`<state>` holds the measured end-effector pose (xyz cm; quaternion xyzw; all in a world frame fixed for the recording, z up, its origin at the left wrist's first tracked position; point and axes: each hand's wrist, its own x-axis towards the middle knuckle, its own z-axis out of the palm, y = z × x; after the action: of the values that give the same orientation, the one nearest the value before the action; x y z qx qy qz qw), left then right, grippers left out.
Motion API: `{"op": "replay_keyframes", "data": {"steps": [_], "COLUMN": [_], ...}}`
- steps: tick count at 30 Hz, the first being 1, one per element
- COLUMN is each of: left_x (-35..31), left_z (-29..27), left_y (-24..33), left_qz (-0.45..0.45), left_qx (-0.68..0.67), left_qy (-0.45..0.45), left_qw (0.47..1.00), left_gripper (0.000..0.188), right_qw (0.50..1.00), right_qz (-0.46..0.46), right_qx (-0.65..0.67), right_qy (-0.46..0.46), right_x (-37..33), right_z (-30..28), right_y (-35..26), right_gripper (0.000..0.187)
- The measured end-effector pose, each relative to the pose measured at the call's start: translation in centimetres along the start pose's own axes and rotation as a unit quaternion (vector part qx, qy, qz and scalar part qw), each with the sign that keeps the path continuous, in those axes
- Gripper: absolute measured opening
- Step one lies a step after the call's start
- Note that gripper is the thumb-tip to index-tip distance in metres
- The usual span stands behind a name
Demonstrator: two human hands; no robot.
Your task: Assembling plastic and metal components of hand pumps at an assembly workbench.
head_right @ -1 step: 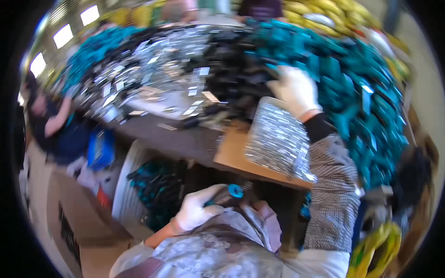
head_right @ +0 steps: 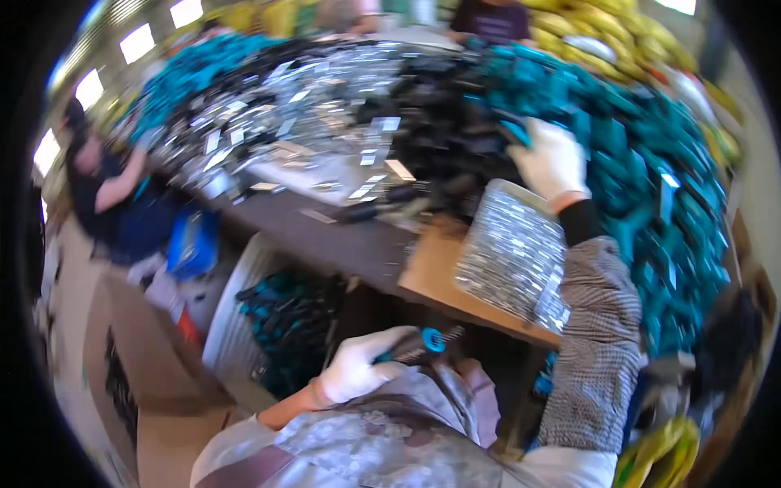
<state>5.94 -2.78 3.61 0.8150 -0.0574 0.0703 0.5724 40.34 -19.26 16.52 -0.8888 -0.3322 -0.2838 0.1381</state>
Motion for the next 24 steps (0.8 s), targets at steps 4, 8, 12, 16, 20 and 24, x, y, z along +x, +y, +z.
{"op": "replay_keyframes", "data": {"steps": [4,8,12,16,20,24], "left_x": [-1.9,-3.2,-3.6,-3.1,-2.6,-3.7], "left_z": [-0.6,-1.4,-3.1,-3.1,-1.7,-1.7], "left_y": [0.0,0.1,1.7,1.6,1.6,1.4], "left_qz": [-0.024,-0.050,-0.114,-0.060,-0.061,-0.023], "left_qx": [-0.002,-0.016,-0.074,0.048,0.072,0.075], "left_qy": [0.010,0.021,0.075,0.114,0.115,0.083], "left_qw": [1.000,0.998,0.988,0.990,0.989,0.993], "left_gripper": [0.065,0.064,0.052,0.054,0.095,0.077], "right_qw": [0.986,0.998,0.797,0.650,0.477,0.446], "right_qz": [0.044,0.060,0.098,0.191,0.262,0.268], "right_qx": [-0.120,0.003,0.595,0.734,0.839,0.854], "right_qy": [-0.105,-0.006,-0.015,0.049,0.014,0.010], "right_x": [1.9,1.3,-4.3,-13.4,-17.7,-19.3], "right_z": [7.0,5.8,-2.1,-4.2,-3.6,-3.6], "right_y": [5.6,4.8,-5.1,-11.7,-13.1,-13.6], "right_gripper": [0.066,0.062,0.041,0.052,0.050,0.047]}}
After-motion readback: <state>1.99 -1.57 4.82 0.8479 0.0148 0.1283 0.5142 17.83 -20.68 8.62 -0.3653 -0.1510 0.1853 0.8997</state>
